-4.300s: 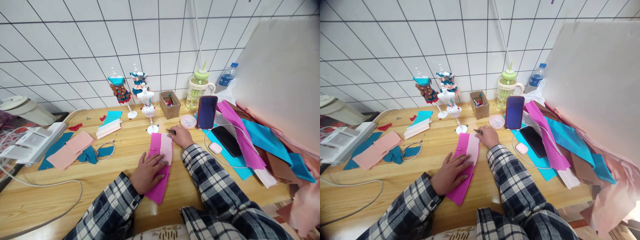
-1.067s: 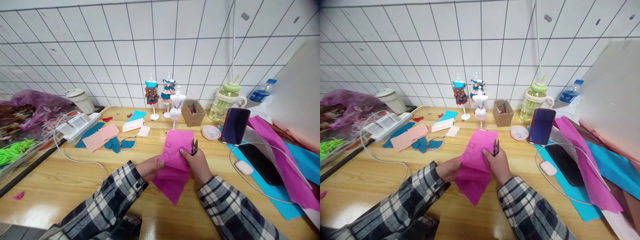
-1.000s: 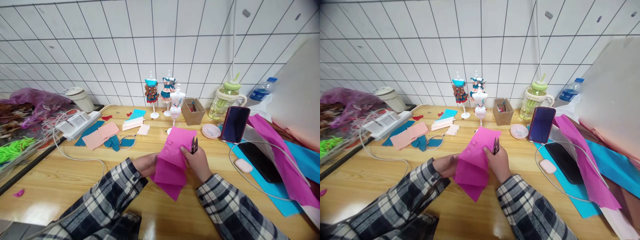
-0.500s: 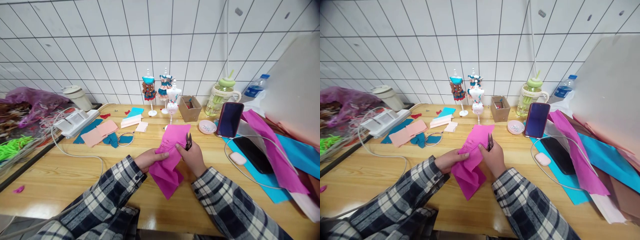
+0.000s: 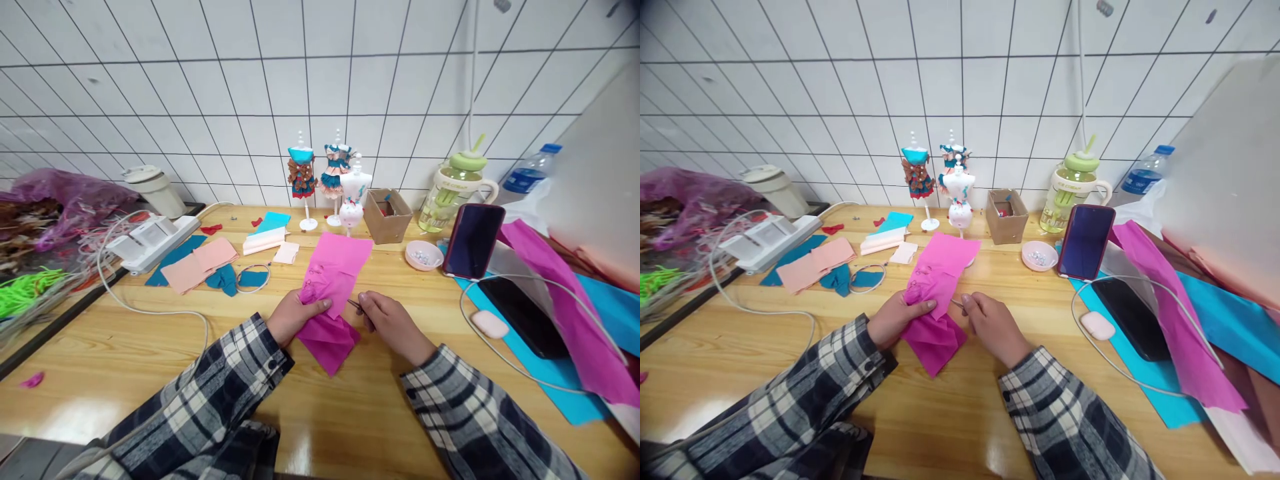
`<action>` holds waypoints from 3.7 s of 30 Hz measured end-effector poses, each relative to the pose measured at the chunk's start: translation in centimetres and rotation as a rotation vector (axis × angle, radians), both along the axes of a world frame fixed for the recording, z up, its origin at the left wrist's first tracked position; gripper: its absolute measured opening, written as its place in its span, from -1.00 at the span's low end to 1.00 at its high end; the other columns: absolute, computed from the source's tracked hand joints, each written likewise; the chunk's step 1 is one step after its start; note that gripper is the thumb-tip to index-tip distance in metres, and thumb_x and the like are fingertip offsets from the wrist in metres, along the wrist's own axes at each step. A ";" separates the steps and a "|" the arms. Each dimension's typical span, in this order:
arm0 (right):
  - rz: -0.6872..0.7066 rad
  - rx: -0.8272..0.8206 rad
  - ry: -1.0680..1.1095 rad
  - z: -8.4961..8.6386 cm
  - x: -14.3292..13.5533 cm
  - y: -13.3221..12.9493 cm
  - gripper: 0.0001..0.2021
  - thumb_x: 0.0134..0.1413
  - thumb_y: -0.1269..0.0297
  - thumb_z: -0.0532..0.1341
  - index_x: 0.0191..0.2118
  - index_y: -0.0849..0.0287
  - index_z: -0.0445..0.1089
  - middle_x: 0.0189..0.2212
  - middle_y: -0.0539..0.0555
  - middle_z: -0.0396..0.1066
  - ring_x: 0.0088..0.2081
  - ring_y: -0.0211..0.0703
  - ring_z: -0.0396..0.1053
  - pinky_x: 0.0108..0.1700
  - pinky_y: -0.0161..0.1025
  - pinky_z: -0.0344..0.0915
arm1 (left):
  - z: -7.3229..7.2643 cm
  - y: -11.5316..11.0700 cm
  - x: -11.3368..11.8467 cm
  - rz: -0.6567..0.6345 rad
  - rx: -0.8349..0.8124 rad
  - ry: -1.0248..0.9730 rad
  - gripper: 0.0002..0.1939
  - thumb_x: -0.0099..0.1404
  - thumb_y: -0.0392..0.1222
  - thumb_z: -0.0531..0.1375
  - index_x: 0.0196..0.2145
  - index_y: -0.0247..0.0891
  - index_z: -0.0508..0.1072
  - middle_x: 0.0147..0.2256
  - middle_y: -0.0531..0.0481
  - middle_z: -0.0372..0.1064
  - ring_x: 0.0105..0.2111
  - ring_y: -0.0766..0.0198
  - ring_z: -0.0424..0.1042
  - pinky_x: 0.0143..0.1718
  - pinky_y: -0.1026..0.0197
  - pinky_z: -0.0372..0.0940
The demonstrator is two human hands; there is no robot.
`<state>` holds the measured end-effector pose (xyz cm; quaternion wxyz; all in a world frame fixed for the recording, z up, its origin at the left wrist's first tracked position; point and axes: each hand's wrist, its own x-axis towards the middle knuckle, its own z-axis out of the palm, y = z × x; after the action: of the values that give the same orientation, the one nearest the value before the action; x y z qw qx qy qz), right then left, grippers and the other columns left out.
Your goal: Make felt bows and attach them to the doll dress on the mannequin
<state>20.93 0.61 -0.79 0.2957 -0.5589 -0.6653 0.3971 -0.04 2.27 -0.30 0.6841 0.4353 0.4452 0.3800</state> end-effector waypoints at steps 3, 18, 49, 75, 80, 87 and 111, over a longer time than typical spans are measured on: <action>-0.019 0.020 -0.126 0.4 -0.2 -0.2 -0.51 0.27 -0.04 -0.18 -0.48 0.13 0.28 -0.56 -0.02 0.31 -0.46 -0.22 0.25 -0.39 -0.30 0.08 | -0.2 0.0 0.1 0.022 0.025 0.005 -0.64 0.04 -0.10 0.36 -0.22 -0.34 0.50 -0.26 -0.10 0.53 -0.31 0.15 0.49 -0.19 0.14 0.33; 0.123 0.050 -0.258 1.1 -1.0 -1.4 -0.49 0.31 0.01 -0.29 -0.47 0.11 0.21 -0.54 0.01 0.34 -0.48 -0.21 0.26 -0.41 -0.30 0.06 | 0.2 0.1 0.4 0.091 0.042 0.173 -0.64 0.02 0.00 0.34 -0.31 -0.33 0.51 -0.35 -0.04 0.54 -0.36 0.12 0.48 -0.27 0.16 0.34; -0.009 0.107 -0.621 1.3 -1.2 -1.3 -0.54 0.32 0.09 -0.22 -0.34 0.09 0.36 -0.43 0.06 0.46 -0.39 -0.16 0.34 -0.42 -0.28 -0.04 | 0.2 -0.2 0.3 -0.025 0.051 0.125 -0.57 0.00 -0.01 0.36 -0.22 -0.33 0.51 -0.22 -0.12 0.52 -0.25 0.08 0.49 -0.16 0.11 0.33; 0.009 0.144 -0.658 1.1 -1.6 -1.5 -0.52 0.32 0.07 -0.26 -0.33 0.09 0.34 -0.46 0.07 0.45 -0.44 -0.12 0.34 -0.44 -0.24 -0.10 | 0.2 -0.1 0.4 -0.044 0.048 0.130 -0.58 0.02 -0.03 0.35 -0.20 -0.33 0.50 -0.21 -0.11 0.53 -0.25 0.10 0.48 -0.16 0.12 0.34; 0.012 0.138 -0.693 1.2 -1.6 -1.4 -0.53 0.32 0.07 -0.25 -0.33 0.09 0.33 -0.44 0.08 0.46 -0.44 -0.13 0.35 -0.45 -0.24 -0.12 | 0.1 -0.1 0.3 -0.041 0.050 0.088 -0.58 0.03 -0.02 0.35 -0.21 -0.36 0.51 -0.25 -0.12 0.53 -0.30 0.12 0.48 -0.21 0.14 0.34; 0.025 0.114 -0.608 1.2 -1.4 -1.6 -0.54 0.33 0.10 -0.27 -0.35 0.11 0.29 -0.46 0.04 0.42 -0.43 -0.17 0.30 -0.44 -0.26 -0.10 | -0.1 -0.1 0.4 -0.017 0.035 0.077 -0.62 0.02 -0.07 0.36 -0.25 -0.39 0.51 -0.29 -0.12 0.53 -0.33 0.16 0.47 -0.23 0.15 0.33; 0.063 0.094 -0.639 0.8 -1.6 -1.4 -0.59 0.32 0.14 -0.23 -0.42 0.11 0.23 -0.49 0.02 0.36 -0.47 -0.21 0.21 -0.45 -0.28 -0.15 | -0.2 -0.1 0.5 -0.055 0.075 0.114 -0.56 0.00 -0.02 0.36 -0.21 -0.38 0.52 -0.22 -0.16 0.53 -0.27 0.09 0.49 -0.15 0.08 0.33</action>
<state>19.29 -0.80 0.00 0.0849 -0.6201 -0.7591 0.1790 0.48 2.17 -0.53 0.6512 0.4935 0.4567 0.3520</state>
